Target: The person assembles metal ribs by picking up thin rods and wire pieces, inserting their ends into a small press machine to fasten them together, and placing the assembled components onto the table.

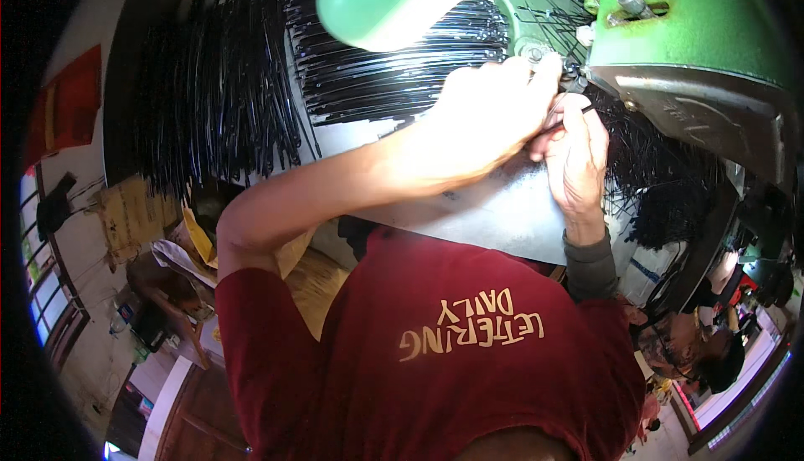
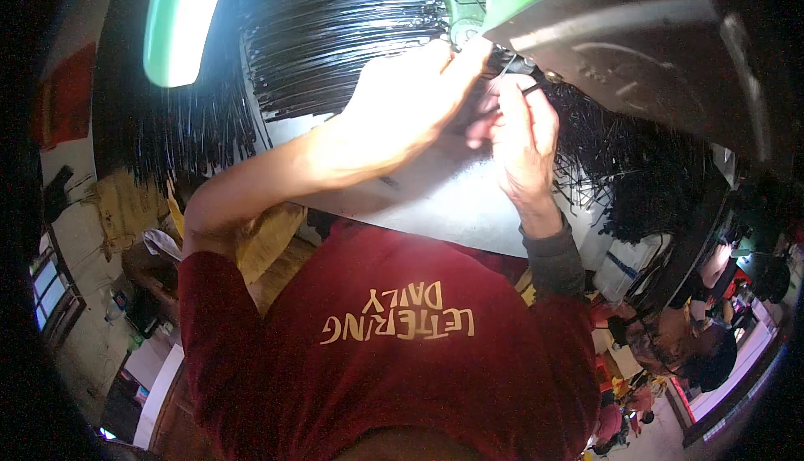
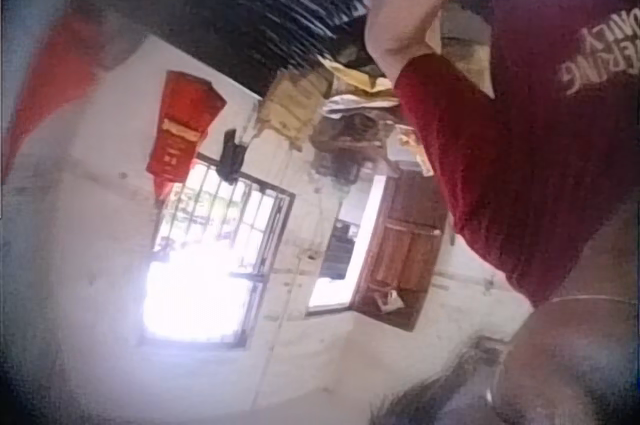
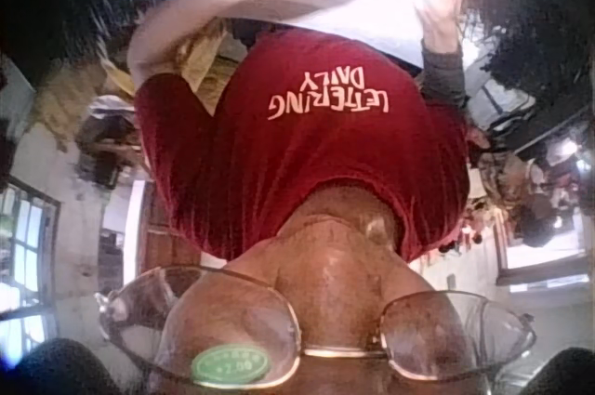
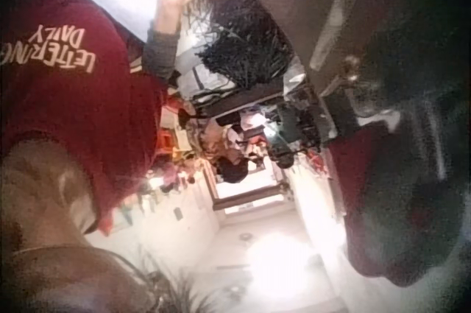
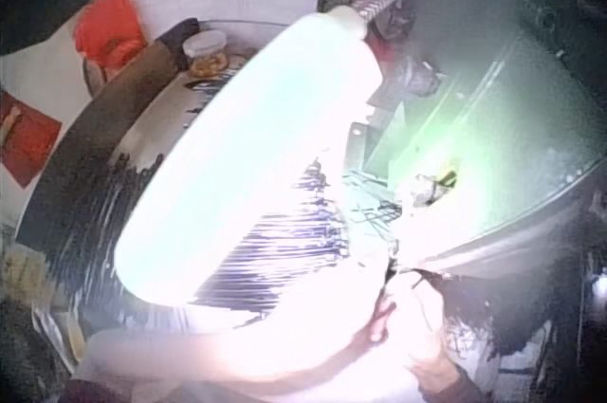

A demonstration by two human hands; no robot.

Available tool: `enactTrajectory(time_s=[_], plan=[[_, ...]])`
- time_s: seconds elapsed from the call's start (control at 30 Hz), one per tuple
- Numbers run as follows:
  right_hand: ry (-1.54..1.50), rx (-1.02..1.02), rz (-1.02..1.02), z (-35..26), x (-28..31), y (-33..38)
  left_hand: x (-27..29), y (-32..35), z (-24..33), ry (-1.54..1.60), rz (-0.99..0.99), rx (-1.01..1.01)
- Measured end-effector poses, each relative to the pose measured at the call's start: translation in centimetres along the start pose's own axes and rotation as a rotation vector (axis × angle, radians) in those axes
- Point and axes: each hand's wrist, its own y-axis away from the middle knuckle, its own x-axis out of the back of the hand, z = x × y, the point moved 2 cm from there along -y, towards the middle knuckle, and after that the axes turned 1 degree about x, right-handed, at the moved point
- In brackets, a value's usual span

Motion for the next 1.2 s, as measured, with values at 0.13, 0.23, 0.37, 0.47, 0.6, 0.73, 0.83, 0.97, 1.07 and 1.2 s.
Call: enactTrajectory(time_s=[0.13,0.23,0.37,0.47,0.6,0.73,0.83,0.97,1.07,1.2], plan=[[-0.048,0.028,-0.035,-0.3,-1.8,0.7,1.8,2.8,-1.3,0.646,-0.035,0.32],[-0.042,0.043,-0.059,0.1,-1.7,0.8,2.1,3.0,-2.2,1.222,-0.399,0.737],[-0.187,-0.076,-0.029,0.5,-1.8,0.6,2.5,3.1,-2.7,1.513,-0.478,0.863],[-0.253,-0.127,-0.07,0.6,-2.1,0.0,2.0,3.4,-3.7,1.548,-0.459,0.794],[-0.371,-0.144,-0.129,1.2,-1.8,-0.9,2.4,3.2,-4.4,1.504,-0.47,0.791],[-0.311,-0.146,-0.2,1.0,-1.4,-1.7,3.1,2.2,-4.2,1.344,-0.504,0.806],[-0.252,-0.14,-0.243,0.9,-1.3,-1.7,2.9,2.4,-4.4,1.35,-0.489,0.756],[-0.239,-0.136,-0.193,0.6,-1.7,-1.3,2.9,2.5,-4.3,1.375,-0.487,0.752],[-0.295,-0.097,-0.137,0.3,-3.2,-1.1,2.7,2.7,-4.3,1.289,-0.462,0.67],[-0.402,-0.149,-0.082,1.3,-2.1,-0.8,3.0,2.8,-3.4,0.646,-0.194,0.185]])
